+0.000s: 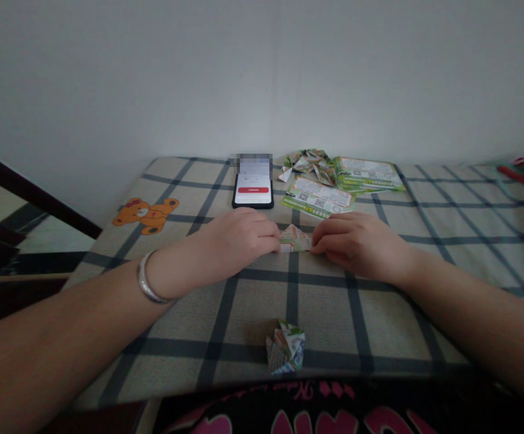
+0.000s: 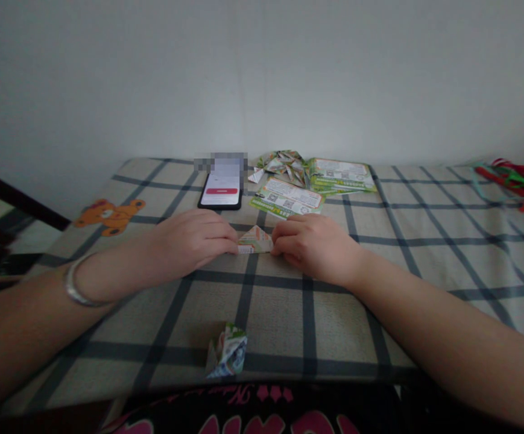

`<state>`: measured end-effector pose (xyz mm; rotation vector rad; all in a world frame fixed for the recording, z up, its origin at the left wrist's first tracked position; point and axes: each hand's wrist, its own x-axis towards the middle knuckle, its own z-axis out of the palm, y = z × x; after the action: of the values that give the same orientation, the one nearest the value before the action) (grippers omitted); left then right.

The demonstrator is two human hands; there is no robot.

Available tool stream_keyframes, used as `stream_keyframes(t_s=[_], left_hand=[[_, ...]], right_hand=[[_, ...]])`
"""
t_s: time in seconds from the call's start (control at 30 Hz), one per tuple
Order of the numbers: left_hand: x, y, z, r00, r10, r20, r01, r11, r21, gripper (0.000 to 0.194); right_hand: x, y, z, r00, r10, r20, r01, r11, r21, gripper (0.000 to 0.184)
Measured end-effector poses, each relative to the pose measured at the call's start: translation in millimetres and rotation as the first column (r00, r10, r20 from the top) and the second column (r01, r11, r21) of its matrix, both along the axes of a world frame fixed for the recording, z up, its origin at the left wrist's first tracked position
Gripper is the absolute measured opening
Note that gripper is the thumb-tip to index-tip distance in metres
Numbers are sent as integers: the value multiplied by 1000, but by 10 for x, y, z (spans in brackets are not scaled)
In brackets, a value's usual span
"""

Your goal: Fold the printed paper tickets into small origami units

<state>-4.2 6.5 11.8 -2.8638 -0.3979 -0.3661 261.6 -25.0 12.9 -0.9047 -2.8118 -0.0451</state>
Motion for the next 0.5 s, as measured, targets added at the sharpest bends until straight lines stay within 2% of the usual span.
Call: stream_keyframes(t_s=[0.4, 0.5], left_hand=[[-27, -9, 92, 995, 45, -86, -49, 998, -49, 19], [-41, 4, 84, 997, 47, -63, -52, 996, -78, 23]], right_hand=[[124, 3, 87, 1000, -5, 29, 7, 998, -65, 23], [147, 9, 89, 1000, 5, 14, -4, 998, -68, 23]])
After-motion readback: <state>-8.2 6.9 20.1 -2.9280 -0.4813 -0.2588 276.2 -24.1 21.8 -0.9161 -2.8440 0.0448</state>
